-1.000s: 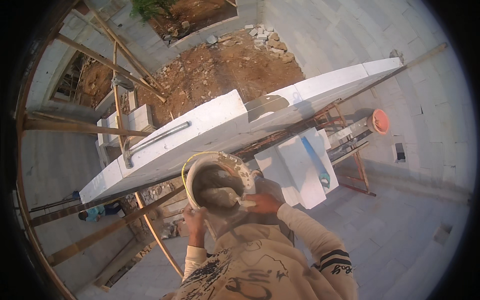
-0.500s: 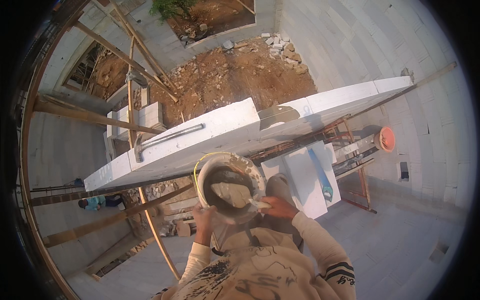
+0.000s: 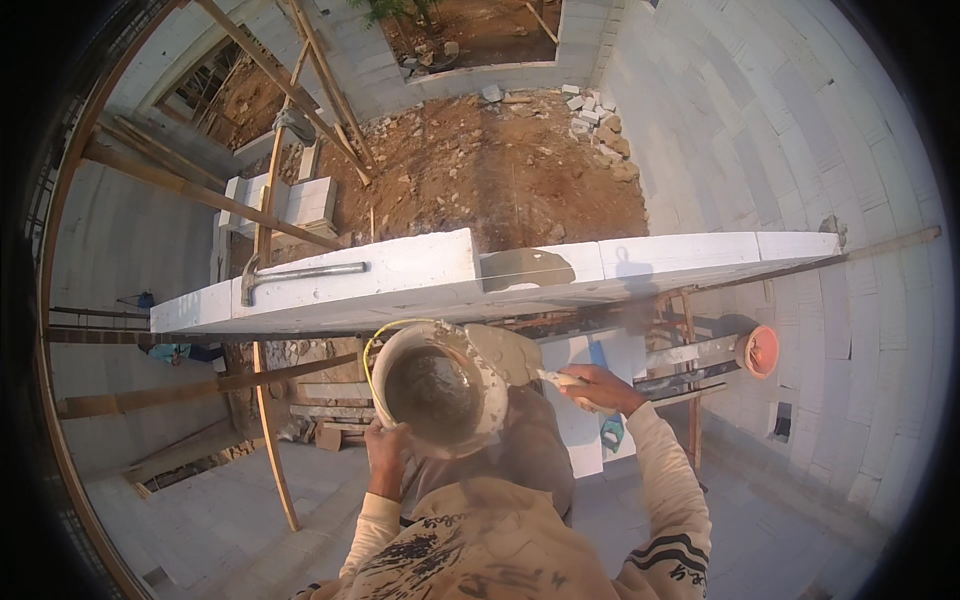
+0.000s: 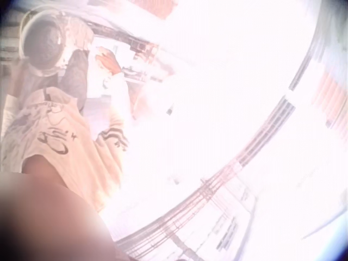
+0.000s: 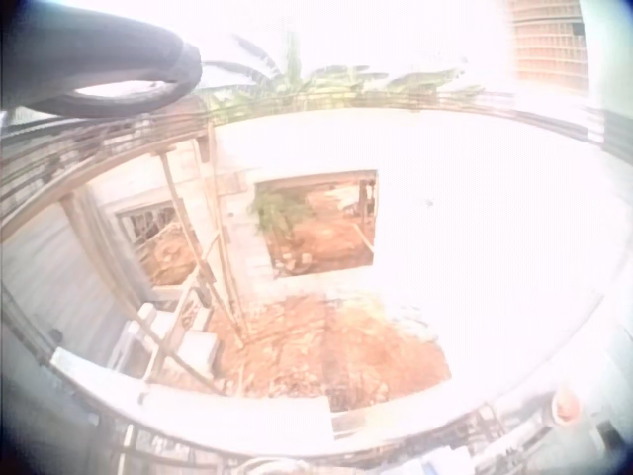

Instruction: The person applies mortar to a long white aerated concrete block using a trowel, then places the block onto a scaffold-supported beam. The person repeats this process with additional blocks, tapping them into place with a hammer.

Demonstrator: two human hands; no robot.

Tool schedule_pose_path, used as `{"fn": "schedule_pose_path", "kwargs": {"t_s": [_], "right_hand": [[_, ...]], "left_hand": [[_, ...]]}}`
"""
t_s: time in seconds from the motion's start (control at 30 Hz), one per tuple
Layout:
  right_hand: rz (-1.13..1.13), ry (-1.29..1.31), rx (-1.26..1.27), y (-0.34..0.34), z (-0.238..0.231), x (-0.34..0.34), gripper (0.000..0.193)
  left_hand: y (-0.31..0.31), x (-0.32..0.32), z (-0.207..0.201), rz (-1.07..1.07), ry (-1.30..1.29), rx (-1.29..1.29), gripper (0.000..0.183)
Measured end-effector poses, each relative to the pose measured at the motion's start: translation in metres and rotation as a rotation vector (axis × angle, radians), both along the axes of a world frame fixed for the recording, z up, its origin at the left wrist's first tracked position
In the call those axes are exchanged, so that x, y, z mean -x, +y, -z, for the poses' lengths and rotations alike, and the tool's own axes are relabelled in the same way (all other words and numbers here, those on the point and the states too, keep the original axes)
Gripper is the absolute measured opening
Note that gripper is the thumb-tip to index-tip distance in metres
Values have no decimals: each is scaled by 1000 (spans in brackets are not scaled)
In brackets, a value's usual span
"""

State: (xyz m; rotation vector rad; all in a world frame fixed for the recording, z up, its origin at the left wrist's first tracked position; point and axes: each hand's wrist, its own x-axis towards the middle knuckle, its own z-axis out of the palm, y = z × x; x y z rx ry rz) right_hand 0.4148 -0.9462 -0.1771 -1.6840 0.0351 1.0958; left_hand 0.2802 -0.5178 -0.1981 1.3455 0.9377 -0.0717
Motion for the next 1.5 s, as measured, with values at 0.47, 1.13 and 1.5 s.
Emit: {"fn": "schedule_pose_path", "kwargs": {"t_s": [0.47,1.13,1.5], "right_hand": [[-307,-997,906,-153,81,-152,41],[-531,-1033,491,-72,33,-29,58],[-719,-482,369,17,31,29,46]], "left_hand": [[-82,30,13,-216,65,-18,21],[-114,8,11,136,164,-320,50],[-142,-47,-30,264,5,-363,50]]}}
